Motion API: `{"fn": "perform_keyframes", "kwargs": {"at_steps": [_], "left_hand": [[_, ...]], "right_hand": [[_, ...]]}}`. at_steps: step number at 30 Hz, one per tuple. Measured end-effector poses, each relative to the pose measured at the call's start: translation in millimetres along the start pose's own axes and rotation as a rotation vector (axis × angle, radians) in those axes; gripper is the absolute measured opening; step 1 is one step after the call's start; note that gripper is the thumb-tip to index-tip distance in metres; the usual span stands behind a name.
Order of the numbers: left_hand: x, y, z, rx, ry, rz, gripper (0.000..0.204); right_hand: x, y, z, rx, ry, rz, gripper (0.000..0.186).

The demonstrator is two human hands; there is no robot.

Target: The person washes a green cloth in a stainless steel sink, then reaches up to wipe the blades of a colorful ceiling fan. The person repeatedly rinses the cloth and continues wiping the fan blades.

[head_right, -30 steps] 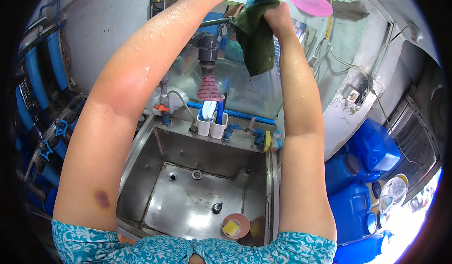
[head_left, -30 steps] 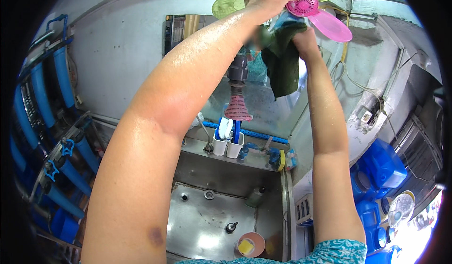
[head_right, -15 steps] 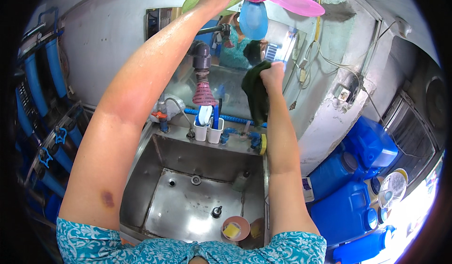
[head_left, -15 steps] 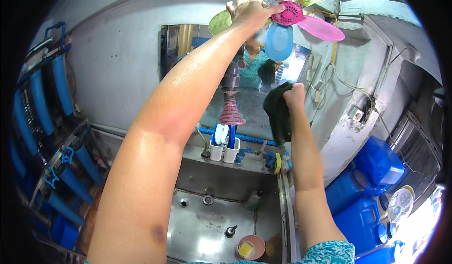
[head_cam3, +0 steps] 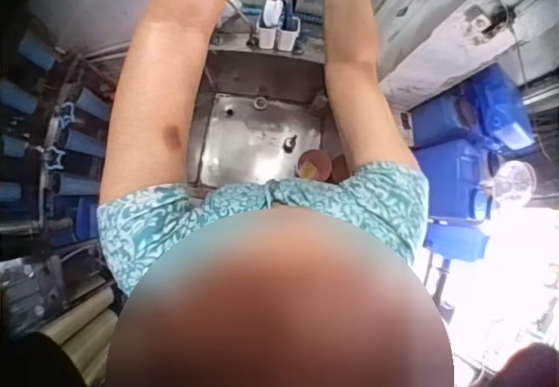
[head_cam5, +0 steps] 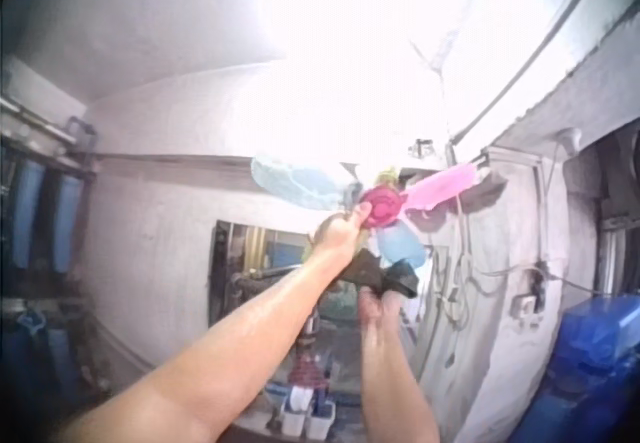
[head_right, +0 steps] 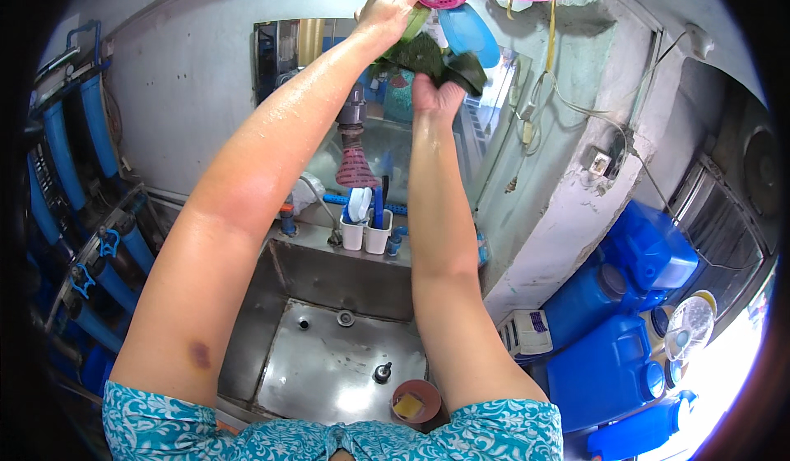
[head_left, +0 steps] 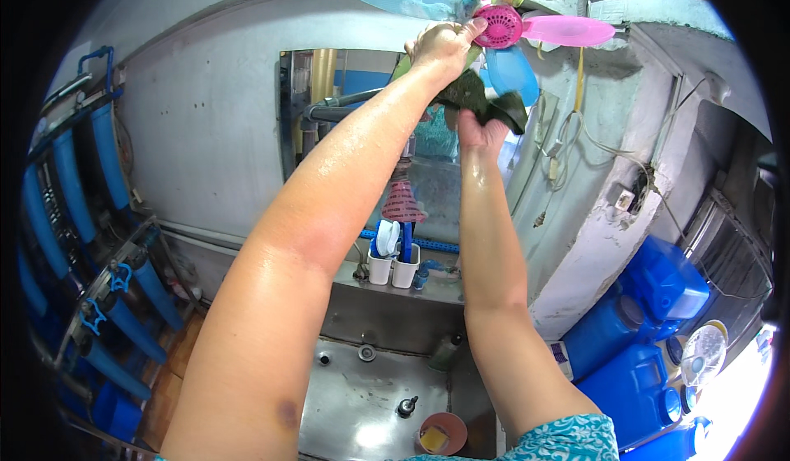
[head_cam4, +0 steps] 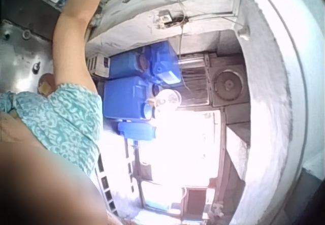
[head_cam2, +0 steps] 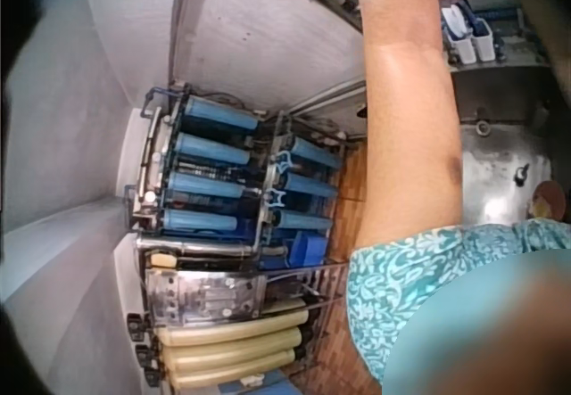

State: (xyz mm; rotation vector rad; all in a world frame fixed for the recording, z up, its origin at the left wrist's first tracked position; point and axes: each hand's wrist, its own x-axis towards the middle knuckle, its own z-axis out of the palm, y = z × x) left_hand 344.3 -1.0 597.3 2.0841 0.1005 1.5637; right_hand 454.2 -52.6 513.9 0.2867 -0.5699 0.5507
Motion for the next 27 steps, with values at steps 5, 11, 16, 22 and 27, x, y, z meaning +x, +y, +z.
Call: {"fn": "perform_keyframes", "kwargs": {"at_steps": [5,11,16,22,27], "left_hand": [[-3.5,2.1,8.8,-0.039,0.098,-0.033,0.060],[9.0,-4.0,11.2,-0.140,0.064,-0.079,0.063],[12.1,-11.6,11.7,-0.155,0.057,-0.037,0.061],[15.3,-14.0,10.1,-0.088,0.064,0.089,0.064],[12.8,-8.5,5.1,-0.041,0.071,0.076,0.065]], "right_hand": [[34.9,-0.8,13.1,-0.064,-0.227,0.162,0.034],[56.9,-61.9,-10.9,-0.302,-0.232,-0.008,0.035],[53.1,-133.3,-16.5,-0.790,-0.263,-0.069,0.028],[33.1,-148.5,54.9,-1.808,-0.452,-0.371,0.037],[29.5,-84.6,104.9,-1.878,-0.554,-0.430,0.036]]}}
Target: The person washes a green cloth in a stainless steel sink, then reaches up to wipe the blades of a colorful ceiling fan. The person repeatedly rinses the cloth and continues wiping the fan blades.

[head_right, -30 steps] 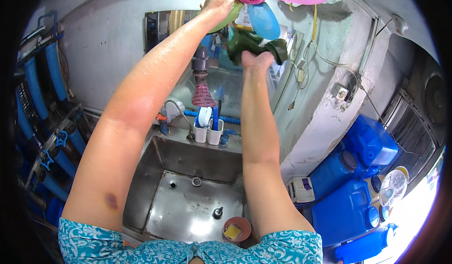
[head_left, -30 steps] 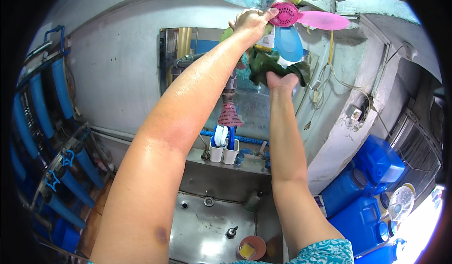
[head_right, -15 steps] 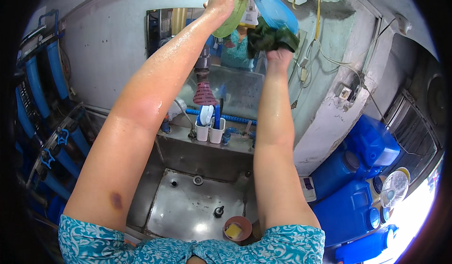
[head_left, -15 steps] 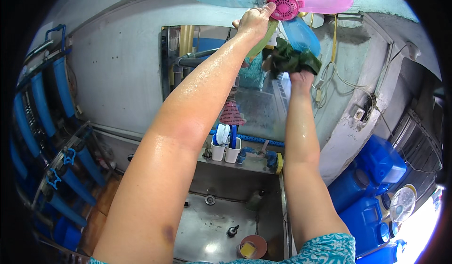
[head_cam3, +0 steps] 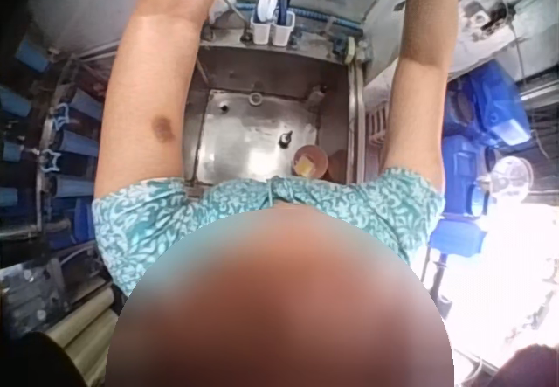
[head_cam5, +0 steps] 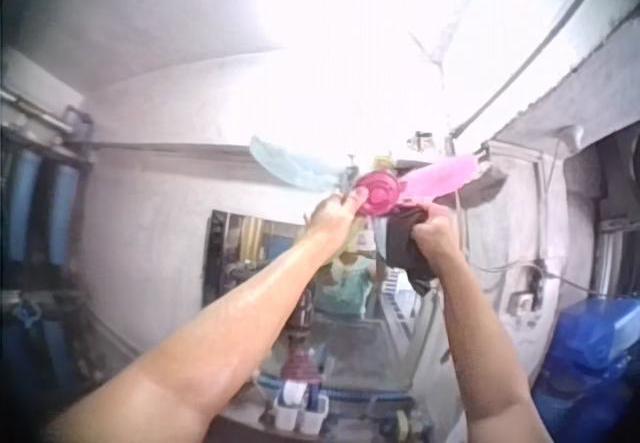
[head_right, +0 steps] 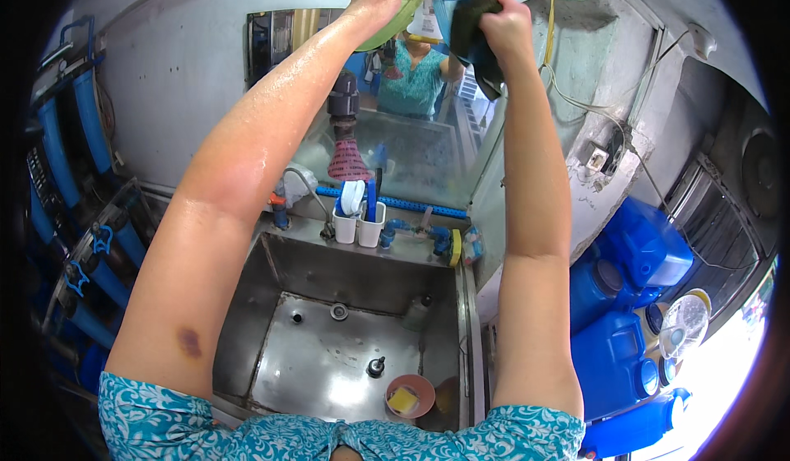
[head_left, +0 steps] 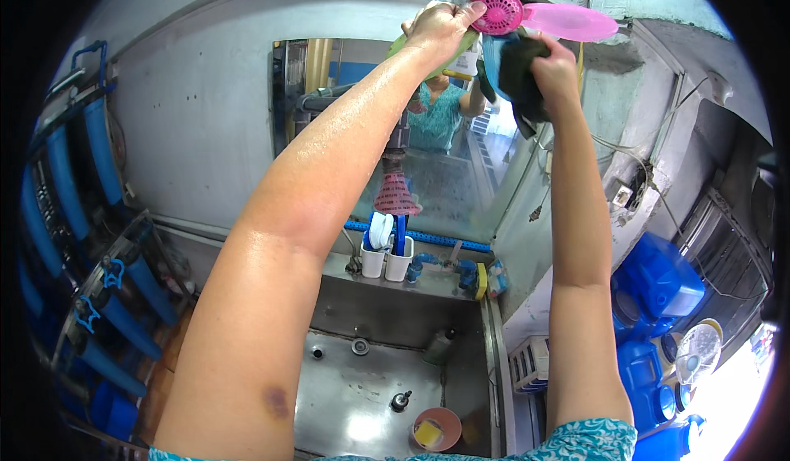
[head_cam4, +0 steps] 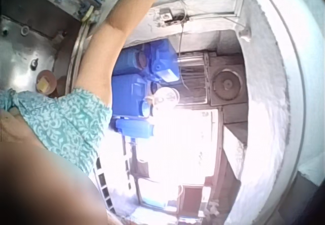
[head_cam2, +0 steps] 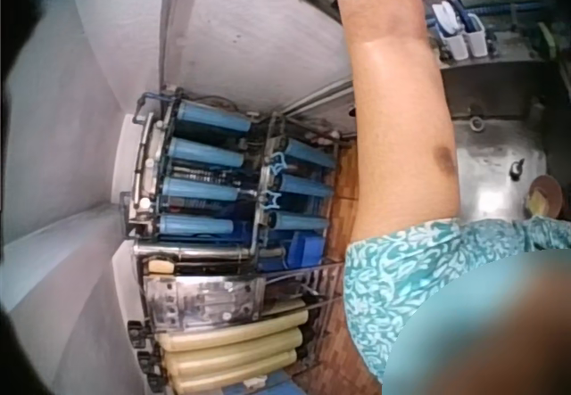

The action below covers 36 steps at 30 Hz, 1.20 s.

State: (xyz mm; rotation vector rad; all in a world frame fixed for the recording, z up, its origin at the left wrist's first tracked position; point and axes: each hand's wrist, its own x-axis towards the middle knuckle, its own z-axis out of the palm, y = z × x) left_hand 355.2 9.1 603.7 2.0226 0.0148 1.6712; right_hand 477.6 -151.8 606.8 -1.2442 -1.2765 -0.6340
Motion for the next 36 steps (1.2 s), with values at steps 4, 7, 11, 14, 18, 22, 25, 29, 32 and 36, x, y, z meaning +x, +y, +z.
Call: {"fn": "perform_keyframes", "kwargs": {"at_steps": [4,7,11,14,18,22,25,29,32,36], "left_hand": [[-2.6,2.3,-6.1,-0.248,-0.090,-0.104,0.063],[2.4,4.3,-7.2,-0.135,-0.076,-0.071,0.062],[6.5,6.8,-7.5,0.011,0.009,-0.024,0.064],[2.6,7.4,-11.4,-0.013,0.009,-0.011,0.065],[-1.1,6.6,-18.8,-0.051,-0.077,-0.056,0.065],[3.6,5.3,-21.4,-0.130,-0.168,-0.113,0.065],[1.9,10.5,-19.8,-0.260,-0.262,-0.195,0.066],[-9.9,27.9,-20.8,-0.714,-0.270,-0.277,0.065],[-18.5,34.9,-33.9,-0.875,-0.221,-0.326,0.063],[-4.0,36.5,-47.1,-0.804,-0.272,-0.374,0.059]], "right_hand": [[11.4,-9.2,31.5,0.025,0.079,-0.101,0.032],[-1.0,12.5,30.4,-0.471,0.225,-0.117,0.026],[-28.2,57.2,16.8,-0.397,0.105,-0.015,0.025],[-53.5,77.5,9.2,-0.509,0.065,0.004,0.024],[-80.1,59.6,8.9,-0.511,0.174,0.225,0.020],[-75.9,2.8,24.7,-0.225,0.585,0.053,0.020],[-44.2,-41.5,49.0,-0.196,0.862,-0.303,0.026],[-7.8,-69.5,101.5,-0.457,0.715,-0.333,0.066],[-15.1,-54.5,129.1,-0.544,0.519,-0.462,0.075],[-45.0,-9.4,107.0,-0.606,0.165,-0.682,0.066]]}}
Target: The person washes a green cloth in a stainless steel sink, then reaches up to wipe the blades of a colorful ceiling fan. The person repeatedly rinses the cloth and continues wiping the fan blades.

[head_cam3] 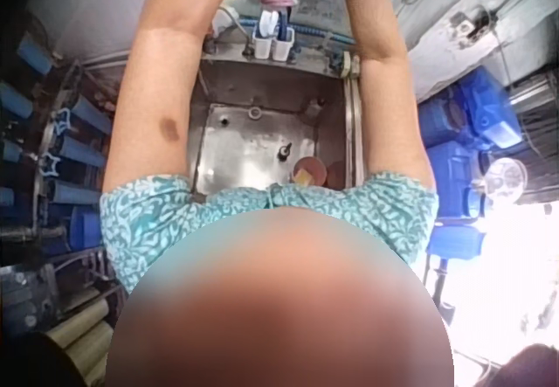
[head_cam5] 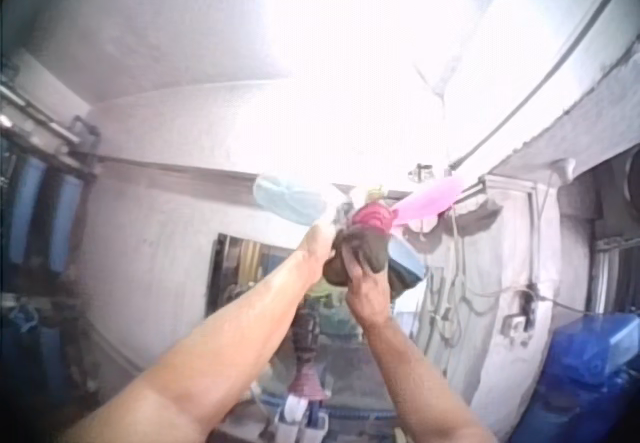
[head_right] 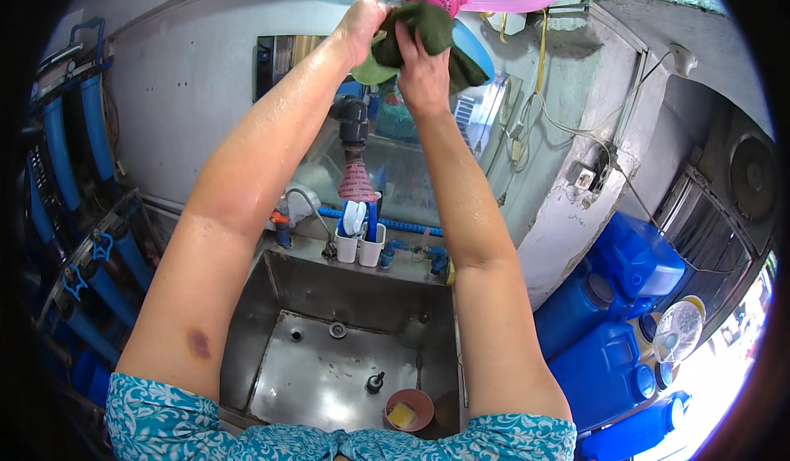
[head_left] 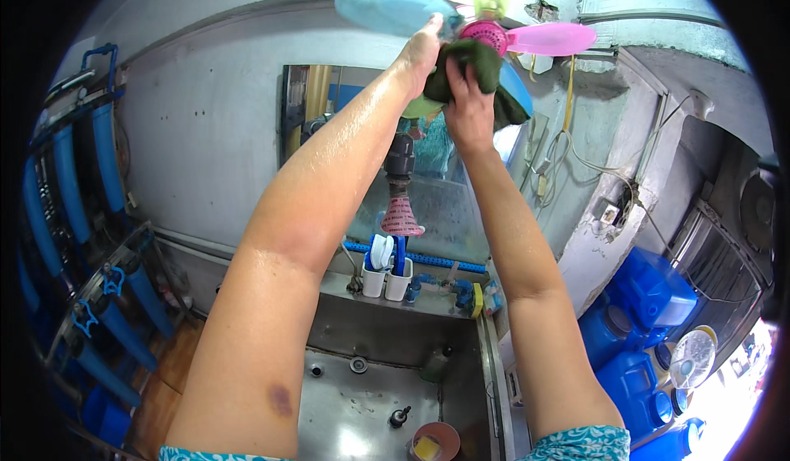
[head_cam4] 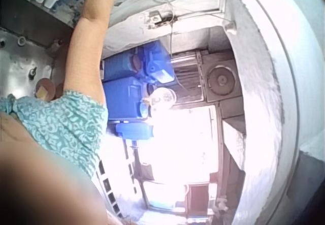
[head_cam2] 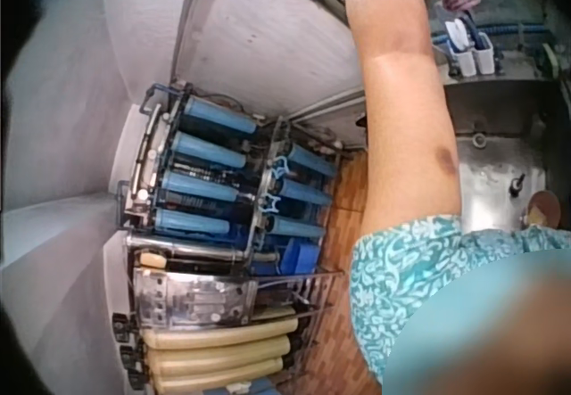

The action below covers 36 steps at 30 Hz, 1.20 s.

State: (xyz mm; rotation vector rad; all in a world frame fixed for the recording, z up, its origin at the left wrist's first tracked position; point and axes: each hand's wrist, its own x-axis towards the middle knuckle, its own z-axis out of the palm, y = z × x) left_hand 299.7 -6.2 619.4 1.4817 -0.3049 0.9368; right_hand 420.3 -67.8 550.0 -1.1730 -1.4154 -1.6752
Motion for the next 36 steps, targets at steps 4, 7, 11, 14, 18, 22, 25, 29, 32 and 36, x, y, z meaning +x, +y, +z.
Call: {"fn": "perform_keyframes", "kwargs": {"at_steps": [4,7,11,14,18,22,25,29,32,36], "left_hand": [[12.1,-3.5,-1.8,0.240,0.102,-0.041,0.053],[12.4,-11.7,-4.7,0.238,0.067,-0.099,0.063],[12.0,-17.4,-6.8,0.202,0.019,-0.032,0.065],[18.5,-14.8,-8.6,0.034,0.068,-0.057,0.066],[28.2,-7.2,-15.0,0.104,0.124,-0.104,0.064],[27.5,-3.1,-20.3,0.324,0.075,-0.136,0.064],[20.5,-5.2,-12.8,0.357,0.179,-0.122,0.065],[6.1,-6.7,2.6,0.411,0.289,-0.100,0.068],[1.3,-1.6,13.4,0.381,0.367,-0.170,0.068],[12.7,16.7,12.4,0.742,0.323,-0.138,0.065]], "right_hand": [[-36.5,-3.3,-14.8,0.081,-0.166,0.039,0.068],[-17.7,-16.6,-19.3,0.139,0.056,0.111,0.074],[48.4,-10.3,-4.2,-0.198,0.313,0.195,0.066],[51.7,1.4,15.2,-0.181,0.220,0.012,0.066],[11.2,33.6,20.4,-0.055,0.048,-0.319,0.057],[-21.6,48.4,-2.4,-0.021,-0.111,-0.379,0.060],[-15.9,37.5,-16.9,-0.138,-0.111,-0.228,0.061],[32.7,27.0,-20.5,-0.253,0.145,-0.074,0.061],[53.0,17.5,-17.1,-0.433,0.118,0.046,0.058],[52.7,1.7,2.3,-0.280,0.426,0.200,0.051]]}}
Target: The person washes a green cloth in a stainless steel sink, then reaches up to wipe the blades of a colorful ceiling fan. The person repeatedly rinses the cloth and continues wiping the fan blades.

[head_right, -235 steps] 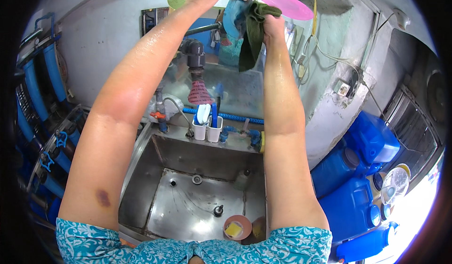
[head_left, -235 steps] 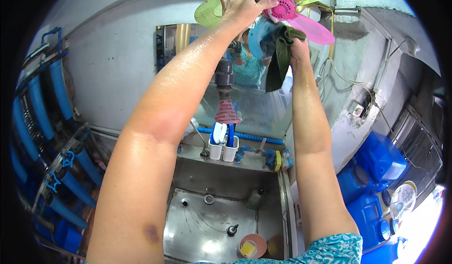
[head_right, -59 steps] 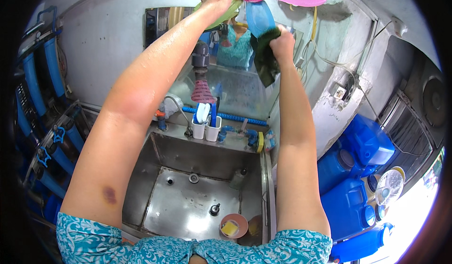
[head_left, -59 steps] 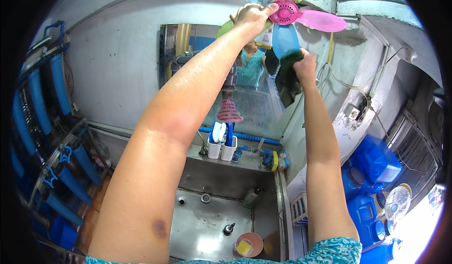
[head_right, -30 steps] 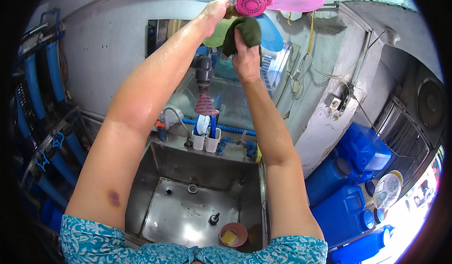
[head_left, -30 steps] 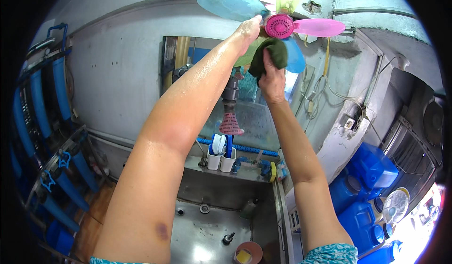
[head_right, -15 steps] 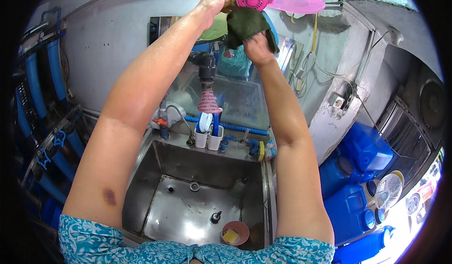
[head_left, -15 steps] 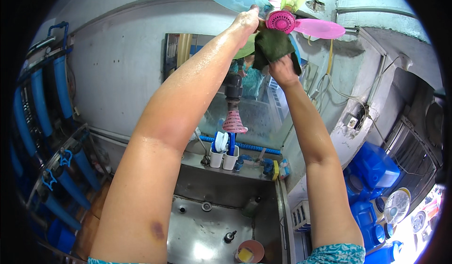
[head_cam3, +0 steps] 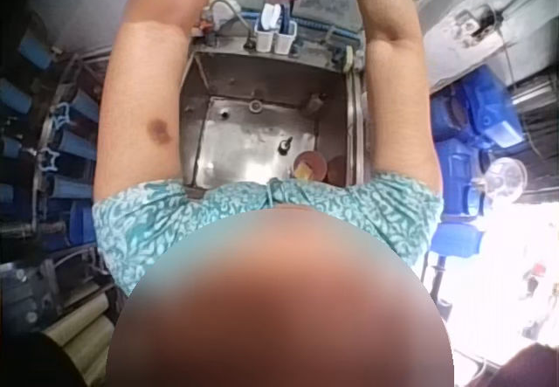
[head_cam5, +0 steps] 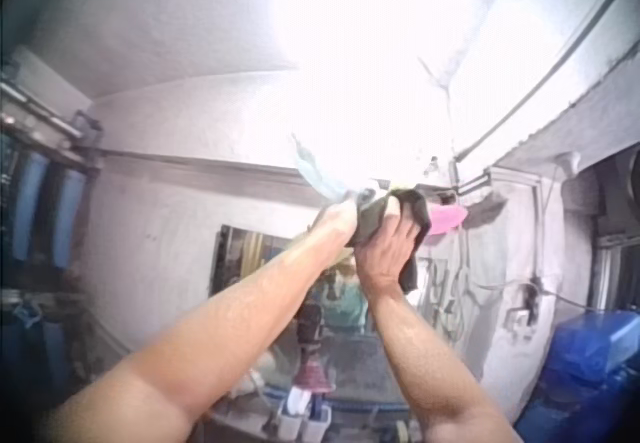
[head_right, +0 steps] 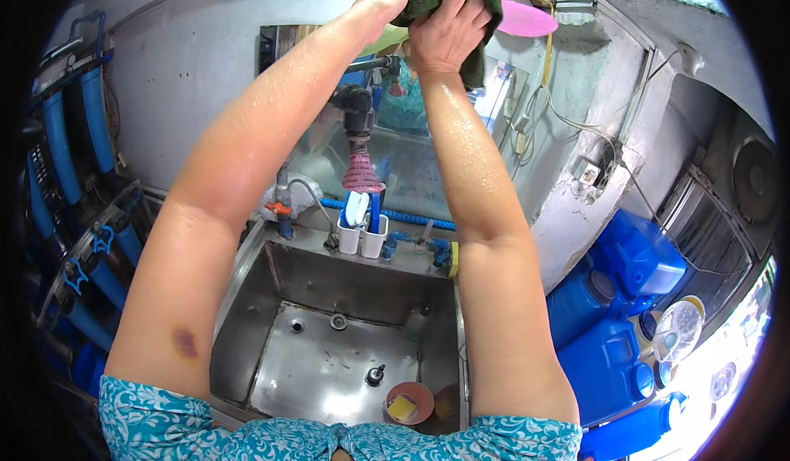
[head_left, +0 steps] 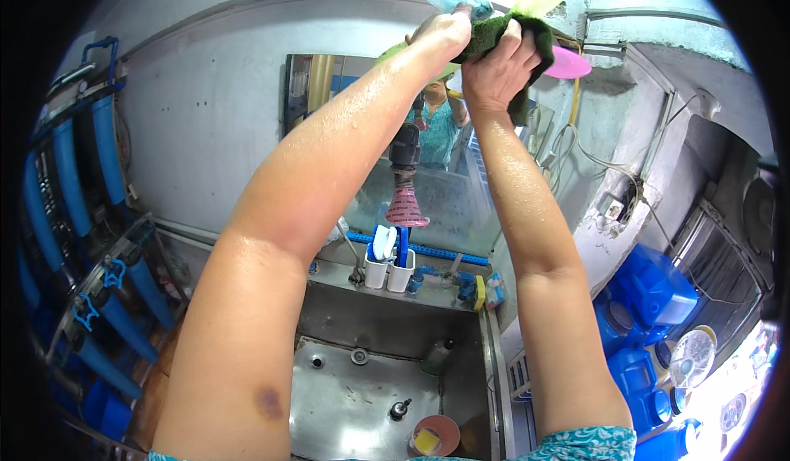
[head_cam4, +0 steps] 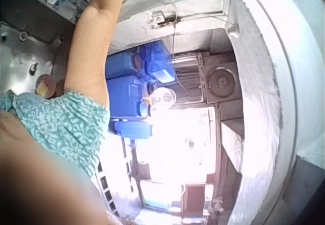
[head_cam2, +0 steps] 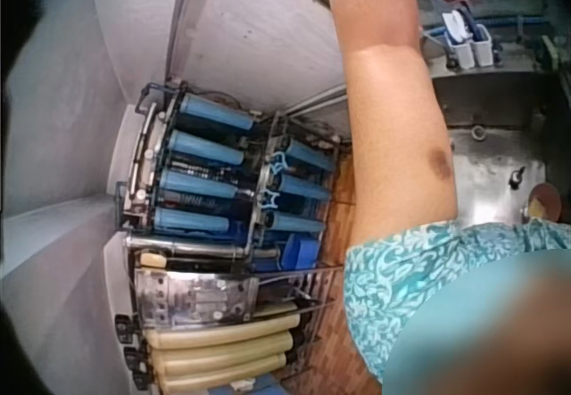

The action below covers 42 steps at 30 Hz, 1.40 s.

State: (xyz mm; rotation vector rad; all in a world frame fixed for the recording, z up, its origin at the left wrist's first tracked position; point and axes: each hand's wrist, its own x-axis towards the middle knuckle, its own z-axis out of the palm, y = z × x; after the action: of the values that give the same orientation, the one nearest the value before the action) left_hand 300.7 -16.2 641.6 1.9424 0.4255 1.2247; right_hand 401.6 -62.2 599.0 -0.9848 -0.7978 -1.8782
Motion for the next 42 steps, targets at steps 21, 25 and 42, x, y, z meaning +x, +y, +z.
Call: {"fn": "perform_keyframes", "kwargs": {"at_steps": [21,25,42], "left_hand": [[2.4,-15.3,-5.7,-0.259,-0.097,0.126,0.070],[1.6,-11.4,-10.2,-0.352,-0.087,0.085,0.066],[-5.2,-14.7,-8.9,-0.391,-0.093,-0.059,0.073]], "right_hand": [[11.0,-15.9,-18.3,0.003,-0.152,-0.404,0.023],[-4.6,-2.2,-21.1,0.206,-0.161,-0.488,0.032],[-6.1,7.0,-19.7,0.278,-0.086,-0.083,0.068]]}}
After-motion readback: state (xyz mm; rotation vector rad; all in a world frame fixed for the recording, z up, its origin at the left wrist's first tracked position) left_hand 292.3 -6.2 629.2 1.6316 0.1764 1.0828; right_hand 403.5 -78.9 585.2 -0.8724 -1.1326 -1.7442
